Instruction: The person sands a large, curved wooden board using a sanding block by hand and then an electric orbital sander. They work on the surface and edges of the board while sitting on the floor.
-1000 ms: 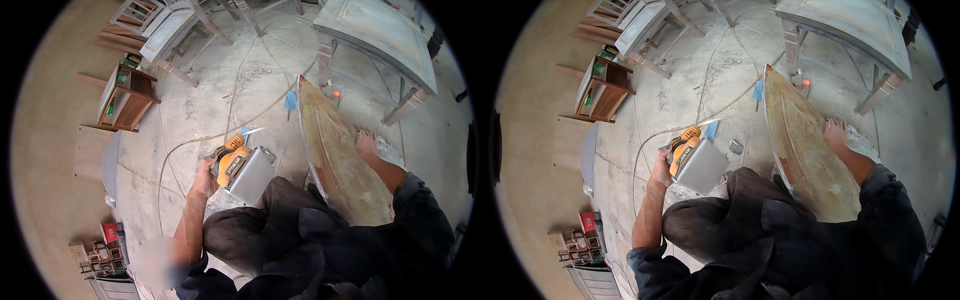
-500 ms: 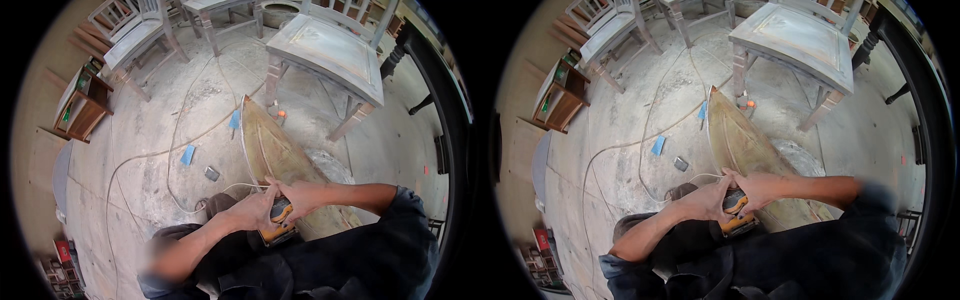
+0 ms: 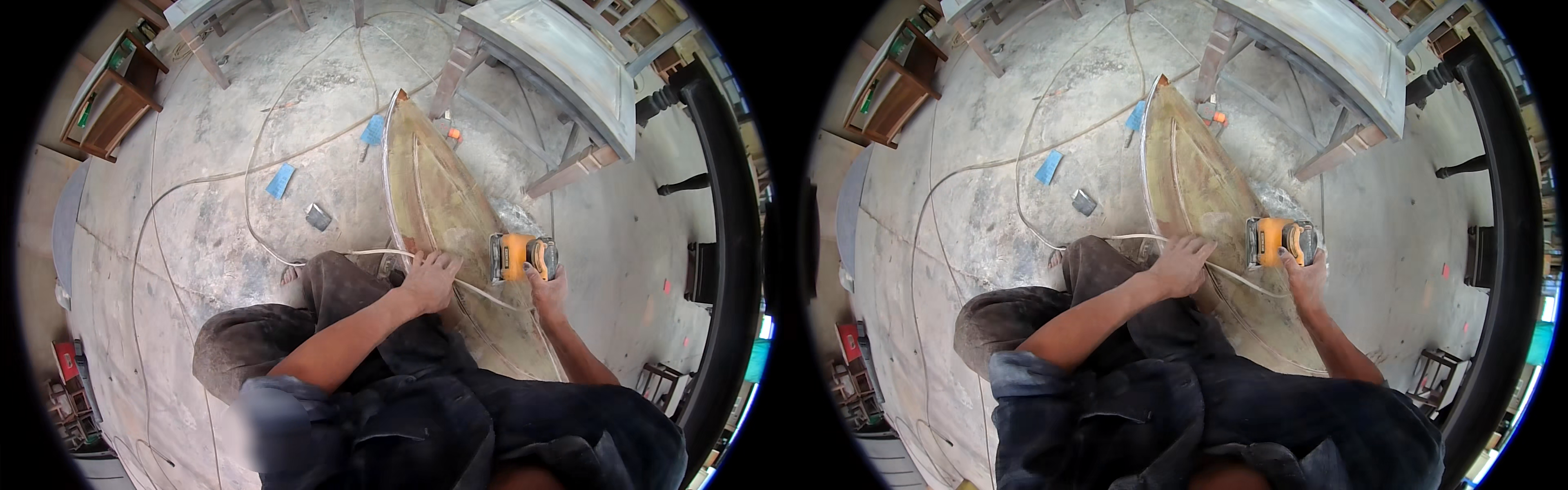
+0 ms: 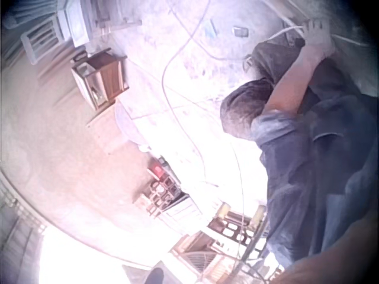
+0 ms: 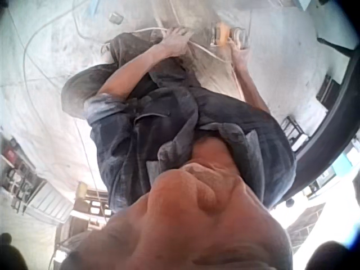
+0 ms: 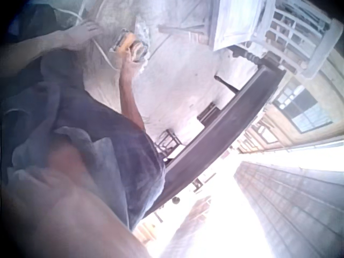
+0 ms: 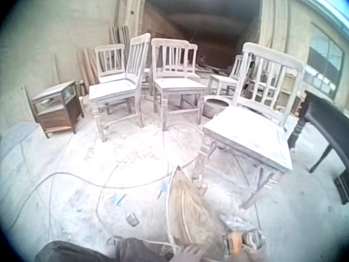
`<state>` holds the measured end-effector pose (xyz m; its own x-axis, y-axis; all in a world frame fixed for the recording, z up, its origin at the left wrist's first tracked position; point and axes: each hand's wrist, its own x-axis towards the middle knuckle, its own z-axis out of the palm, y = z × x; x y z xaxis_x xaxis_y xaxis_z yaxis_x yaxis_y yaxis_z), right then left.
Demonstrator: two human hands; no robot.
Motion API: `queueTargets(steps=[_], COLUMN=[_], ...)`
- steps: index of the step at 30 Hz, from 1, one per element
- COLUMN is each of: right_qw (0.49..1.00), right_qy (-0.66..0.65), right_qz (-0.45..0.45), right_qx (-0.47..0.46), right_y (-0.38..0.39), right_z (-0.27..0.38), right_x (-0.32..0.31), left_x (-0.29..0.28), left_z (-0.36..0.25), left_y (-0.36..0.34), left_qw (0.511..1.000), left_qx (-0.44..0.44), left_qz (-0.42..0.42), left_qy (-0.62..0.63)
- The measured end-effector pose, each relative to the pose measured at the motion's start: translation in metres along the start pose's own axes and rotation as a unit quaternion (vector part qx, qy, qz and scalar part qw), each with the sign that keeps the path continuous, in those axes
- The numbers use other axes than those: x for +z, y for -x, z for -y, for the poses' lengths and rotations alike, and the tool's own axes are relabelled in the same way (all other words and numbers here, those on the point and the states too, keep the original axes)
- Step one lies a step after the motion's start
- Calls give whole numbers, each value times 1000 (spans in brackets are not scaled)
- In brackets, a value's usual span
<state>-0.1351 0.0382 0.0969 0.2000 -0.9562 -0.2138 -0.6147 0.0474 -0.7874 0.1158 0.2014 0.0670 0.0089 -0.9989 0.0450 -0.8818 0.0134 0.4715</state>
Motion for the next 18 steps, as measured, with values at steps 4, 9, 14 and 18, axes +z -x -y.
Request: queueTargets(steps=[4, 9, 14, 18], right_qw=[979, 955, 935, 937], right_qy=[198, 235, 252, 258], right_qz=[33, 117, 127, 179], right_qx=[-30, -137, -218, -151], right_y=[-2, -23, -36, -42], right_z=[6, 0, 5, 22], right_x=[-14, -23, -19, -23], left_x=[32, 36, 41, 18], left_z=[-41, -74, -68, -19], left_y=[14, 21, 16, -12], left_qw=[999, 945, 981, 984], left_qx=[-6, -7, -20, -89], left_qz=[44, 267, 108, -147], left_qy=[-19, 191, 159, 45])
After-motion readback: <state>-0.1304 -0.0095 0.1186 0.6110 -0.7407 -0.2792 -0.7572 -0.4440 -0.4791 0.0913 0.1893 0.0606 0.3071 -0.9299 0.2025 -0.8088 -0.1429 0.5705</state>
